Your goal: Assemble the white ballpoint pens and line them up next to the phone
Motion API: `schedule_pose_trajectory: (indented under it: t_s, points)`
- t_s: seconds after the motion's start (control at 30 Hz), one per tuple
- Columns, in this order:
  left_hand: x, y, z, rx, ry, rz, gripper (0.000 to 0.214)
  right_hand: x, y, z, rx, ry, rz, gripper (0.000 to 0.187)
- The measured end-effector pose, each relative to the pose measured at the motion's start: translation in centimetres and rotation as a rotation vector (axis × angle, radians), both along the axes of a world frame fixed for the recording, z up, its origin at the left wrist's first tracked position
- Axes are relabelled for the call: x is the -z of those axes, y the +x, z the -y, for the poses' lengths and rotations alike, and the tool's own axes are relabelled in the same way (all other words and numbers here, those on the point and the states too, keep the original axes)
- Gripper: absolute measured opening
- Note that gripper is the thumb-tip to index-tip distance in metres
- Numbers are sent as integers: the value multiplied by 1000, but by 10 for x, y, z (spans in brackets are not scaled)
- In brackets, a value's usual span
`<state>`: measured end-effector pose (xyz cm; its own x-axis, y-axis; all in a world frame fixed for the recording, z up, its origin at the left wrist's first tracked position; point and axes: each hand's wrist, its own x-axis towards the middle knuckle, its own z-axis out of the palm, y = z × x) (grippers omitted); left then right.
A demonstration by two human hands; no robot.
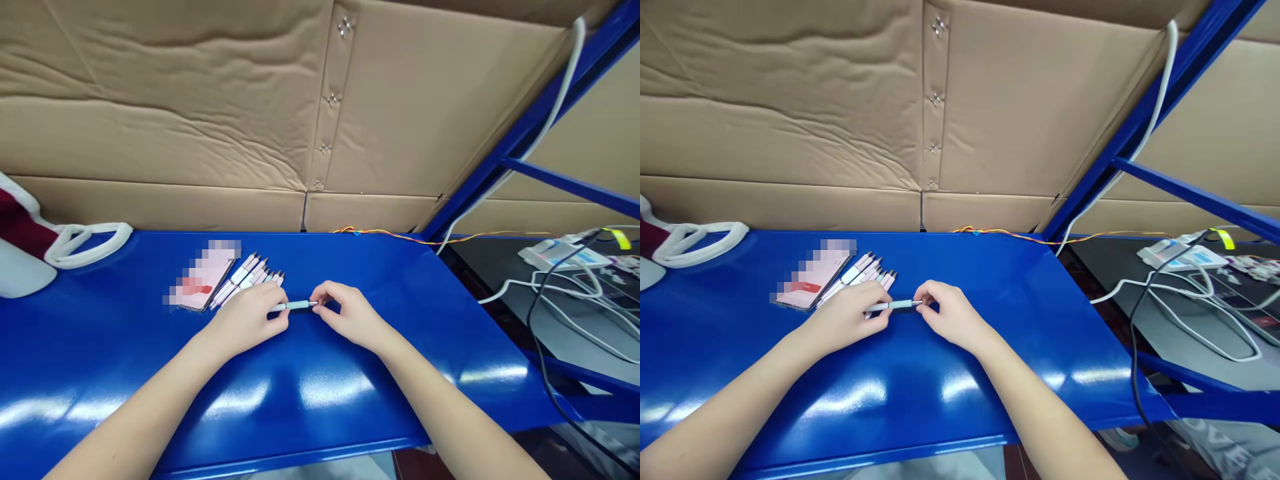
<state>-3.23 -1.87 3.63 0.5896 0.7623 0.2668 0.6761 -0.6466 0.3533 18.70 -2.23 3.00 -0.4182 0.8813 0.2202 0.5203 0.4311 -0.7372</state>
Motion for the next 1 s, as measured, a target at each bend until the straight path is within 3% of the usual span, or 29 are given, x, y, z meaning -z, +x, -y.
schedule_pose_trajectory:
  t_s: [0.17,0.43,0.5,0.57,0.67,0.73,0.87,1.0]
  points:
    - [-1,1,1,1,38,36,9,-7,-1,1,53,-124,-65,5]
    - [2,4,5,15,87,69,13,-5,-4,1,69,-112,58,36]
    - [3,5,6,24,68,67,13,-5,-2,1,65,-139,23,31]
    - [3,6,6,21,54,77,13,-6,0,1,32,-174,-57,14]
    - [2,6,5,11,55,96,12,-7,3,2,-11,-211,-105,14]
    - [3,6,5,16,64,96,12,-6,2,1,0,-191,-46,3]
    - [5,6,5,21,62,92,14,-5,1,1,12,-69,119,29]
    - [6,6,3,11,45,93,14,-8,3,2,27,20,172,11]
